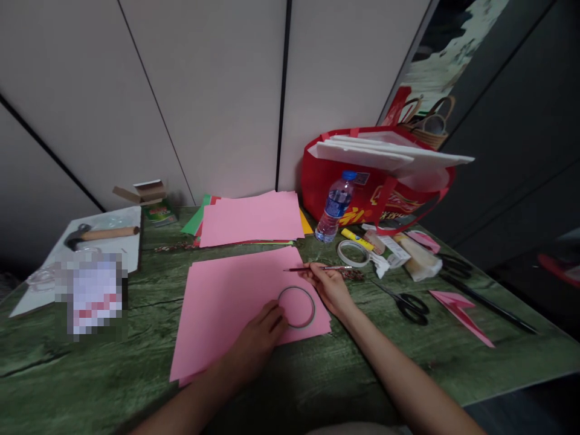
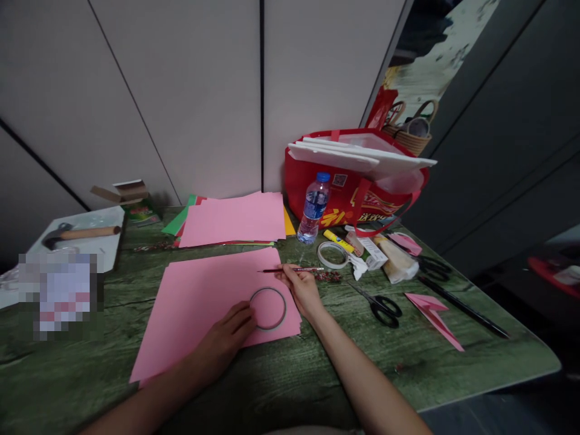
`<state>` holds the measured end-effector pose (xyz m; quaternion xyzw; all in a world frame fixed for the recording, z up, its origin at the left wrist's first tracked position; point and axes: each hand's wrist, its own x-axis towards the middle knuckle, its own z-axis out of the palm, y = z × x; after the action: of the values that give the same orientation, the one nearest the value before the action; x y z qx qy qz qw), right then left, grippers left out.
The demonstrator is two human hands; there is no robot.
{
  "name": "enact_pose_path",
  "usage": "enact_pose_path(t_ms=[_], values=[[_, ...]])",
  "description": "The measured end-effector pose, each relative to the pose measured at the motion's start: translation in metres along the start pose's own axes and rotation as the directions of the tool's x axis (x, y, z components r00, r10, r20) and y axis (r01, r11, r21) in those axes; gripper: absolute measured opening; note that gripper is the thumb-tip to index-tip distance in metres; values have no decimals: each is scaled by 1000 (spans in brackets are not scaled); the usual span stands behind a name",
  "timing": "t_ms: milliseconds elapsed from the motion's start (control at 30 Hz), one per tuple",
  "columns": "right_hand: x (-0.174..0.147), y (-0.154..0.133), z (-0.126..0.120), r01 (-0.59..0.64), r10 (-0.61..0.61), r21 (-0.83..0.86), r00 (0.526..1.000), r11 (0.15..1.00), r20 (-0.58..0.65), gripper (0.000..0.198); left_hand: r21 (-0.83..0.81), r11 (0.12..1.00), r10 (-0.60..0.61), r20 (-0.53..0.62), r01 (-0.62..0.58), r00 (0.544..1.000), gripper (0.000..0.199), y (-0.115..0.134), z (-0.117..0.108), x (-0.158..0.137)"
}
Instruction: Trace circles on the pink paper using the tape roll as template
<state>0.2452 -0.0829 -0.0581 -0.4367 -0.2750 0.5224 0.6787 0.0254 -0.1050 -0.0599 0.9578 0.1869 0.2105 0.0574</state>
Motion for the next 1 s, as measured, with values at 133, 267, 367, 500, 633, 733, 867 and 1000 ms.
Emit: enact_pose_path(t_ms=[133,267,367,500,633,733,867,1000], values=[[1,3,0,22,-23,-69,1000,997,-11,36,-1,1000,11,-11,-11,1000,32,-1,2,-1],[1,6,-3,84,-85,-238,996,968,8,41,21,1000,6,-13,-5,1000,33,0,1,-1],[0,7,-4,102,-97,-290,995,952,30,41,61,998,11,0,-11,1000,31,2,1,1],[1,4,-4,16,-13,-155,1000,988,23,39,44,999,-17,11,17,1000,31,4,1,5],[2,2,-3,-26,29,-73,999,997,29,37,13,999,-39,18,39,999,31,4,-3,7],[3,4,-3,2,-1,-93,1000,996,16,38,48,999,-25,27,24,999,35,4,-9,10],[6,9,-7,83,-84,-233,996,969,8,42,100,992,71,86,-79,994,38,9,-13,25],[14,4,-7,153,-144,-449,988,880,54,45,127,990,47,95,-59,994,33,12,-5,40]])
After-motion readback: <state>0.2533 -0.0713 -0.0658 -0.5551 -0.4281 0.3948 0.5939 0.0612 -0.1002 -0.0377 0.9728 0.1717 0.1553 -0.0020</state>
